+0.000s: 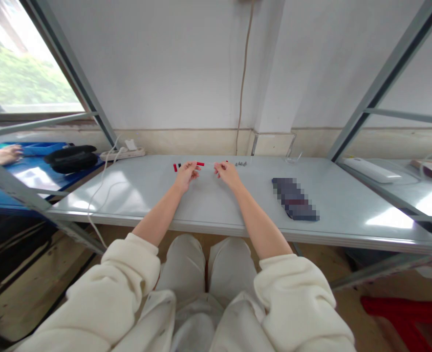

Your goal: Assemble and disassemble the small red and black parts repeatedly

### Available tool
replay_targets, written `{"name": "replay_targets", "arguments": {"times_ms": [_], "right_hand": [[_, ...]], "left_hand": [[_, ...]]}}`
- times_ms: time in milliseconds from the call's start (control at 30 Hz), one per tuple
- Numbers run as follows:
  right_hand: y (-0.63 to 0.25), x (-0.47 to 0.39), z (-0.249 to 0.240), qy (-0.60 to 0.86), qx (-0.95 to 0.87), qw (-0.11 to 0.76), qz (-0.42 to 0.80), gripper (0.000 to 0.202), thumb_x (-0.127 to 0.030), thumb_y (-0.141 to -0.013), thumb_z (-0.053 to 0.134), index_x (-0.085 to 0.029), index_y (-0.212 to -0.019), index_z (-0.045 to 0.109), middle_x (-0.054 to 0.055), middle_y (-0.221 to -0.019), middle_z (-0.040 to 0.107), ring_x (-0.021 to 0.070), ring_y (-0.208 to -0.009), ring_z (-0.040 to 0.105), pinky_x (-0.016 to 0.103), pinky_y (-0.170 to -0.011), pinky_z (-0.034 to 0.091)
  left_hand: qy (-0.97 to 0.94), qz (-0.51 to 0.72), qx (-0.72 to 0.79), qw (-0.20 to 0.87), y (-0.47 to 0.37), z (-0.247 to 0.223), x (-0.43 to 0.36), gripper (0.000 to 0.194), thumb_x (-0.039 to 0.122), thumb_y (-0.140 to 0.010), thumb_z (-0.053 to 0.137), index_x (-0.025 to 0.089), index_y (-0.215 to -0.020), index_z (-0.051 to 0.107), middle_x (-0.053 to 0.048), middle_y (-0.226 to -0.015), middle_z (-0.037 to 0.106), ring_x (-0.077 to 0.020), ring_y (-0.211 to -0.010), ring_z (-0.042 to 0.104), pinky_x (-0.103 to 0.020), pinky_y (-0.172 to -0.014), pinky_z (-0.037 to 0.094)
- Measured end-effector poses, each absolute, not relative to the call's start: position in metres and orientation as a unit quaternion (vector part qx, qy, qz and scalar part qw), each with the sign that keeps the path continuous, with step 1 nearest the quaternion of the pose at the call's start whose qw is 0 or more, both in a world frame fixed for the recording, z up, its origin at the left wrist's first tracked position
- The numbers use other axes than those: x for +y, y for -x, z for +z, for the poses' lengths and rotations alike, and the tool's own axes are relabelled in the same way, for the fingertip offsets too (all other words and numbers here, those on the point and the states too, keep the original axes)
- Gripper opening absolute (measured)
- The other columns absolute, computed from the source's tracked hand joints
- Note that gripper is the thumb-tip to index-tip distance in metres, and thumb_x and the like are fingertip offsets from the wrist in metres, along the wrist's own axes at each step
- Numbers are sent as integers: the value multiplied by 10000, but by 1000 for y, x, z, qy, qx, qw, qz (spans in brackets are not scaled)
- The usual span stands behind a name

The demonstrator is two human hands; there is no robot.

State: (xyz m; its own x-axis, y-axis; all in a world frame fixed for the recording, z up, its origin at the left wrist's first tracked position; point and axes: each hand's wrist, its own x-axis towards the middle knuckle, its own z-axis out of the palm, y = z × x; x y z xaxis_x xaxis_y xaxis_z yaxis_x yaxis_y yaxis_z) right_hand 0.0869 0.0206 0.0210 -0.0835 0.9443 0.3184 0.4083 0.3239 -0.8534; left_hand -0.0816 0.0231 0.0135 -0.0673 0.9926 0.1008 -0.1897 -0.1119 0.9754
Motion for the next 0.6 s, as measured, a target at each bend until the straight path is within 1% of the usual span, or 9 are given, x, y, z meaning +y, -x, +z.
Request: {"name": "replay_targets", "arguments": {"times_ms": [100, 167, 233, 333, 433, 600], "right_hand": [[-86, 23, 18, 494, -679, 471, 271, 308, -444, -789, 474, -163, -773, 598, 62, -729, 635, 133, -608, 563, 236, -521, 437], [-84, 22, 17, 477, -701, 463, 257, 288, -417, -783, 491, -162, -808, 623, 60, -750, 646, 140, -661, 578, 245, -578, 451], [-82, 21, 17, 456, -729, 447, 247, 262, -382, -778, 507, -159, -806, 641, 62, -778, 660, 141, -700, 584, 252, -631, 454], [-82, 19, 18, 435, -758, 430, 227, 225, -340, -764, 531, -156, -773, 659, 63, -798, 674, 141, -717, 583, 261, -686, 445], [-83, 19, 19, 436, -767, 417, 221, 209, -323, -747, 548, -152, -765, 666, 57, -771, 675, 133, -669, 568, 258, -665, 434], [-82, 19, 17, 440, -772, 386, 249, 196, -295, -720, 558, -129, -765, 652, 39, -696, 648, 111, -599, 530, 238, -599, 405]], "left_hand": [[-507, 549, 415, 519, 80, 12, 22, 244, 361, -700, 638, 151, -749, 523, -10, -682, 627, -32, -425, 466, -178, -427, 320], [-535, 525, 391, 534, 79, 10, 22, 298, 386, -651, 677, 144, -762, 542, -13, -682, 634, -35, -434, 472, -178, -430, 326], [-542, 518, 377, 544, 78, 10, 21, 342, 411, -618, 694, 141, -769, 550, -5, -670, 631, -34, -430, 472, -178, -429, 326], [-540, 520, 367, 551, 77, 11, 19, 352, 417, -599, 705, 139, -751, 550, 14, -641, 611, -32, -421, 471, -181, -426, 321], [-539, 516, 367, 555, 77, 13, 17, 335, 406, -610, 702, 140, -743, 548, 25, -618, 594, -29, -416, 465, -182, -424, 316], [-544, 503, 363, 566, 77, 16, 15, 299, 397, -648, 676, 140, -703, 533, 40, -563, 546, -29, -400, 446, -181, -407, 293]]}}
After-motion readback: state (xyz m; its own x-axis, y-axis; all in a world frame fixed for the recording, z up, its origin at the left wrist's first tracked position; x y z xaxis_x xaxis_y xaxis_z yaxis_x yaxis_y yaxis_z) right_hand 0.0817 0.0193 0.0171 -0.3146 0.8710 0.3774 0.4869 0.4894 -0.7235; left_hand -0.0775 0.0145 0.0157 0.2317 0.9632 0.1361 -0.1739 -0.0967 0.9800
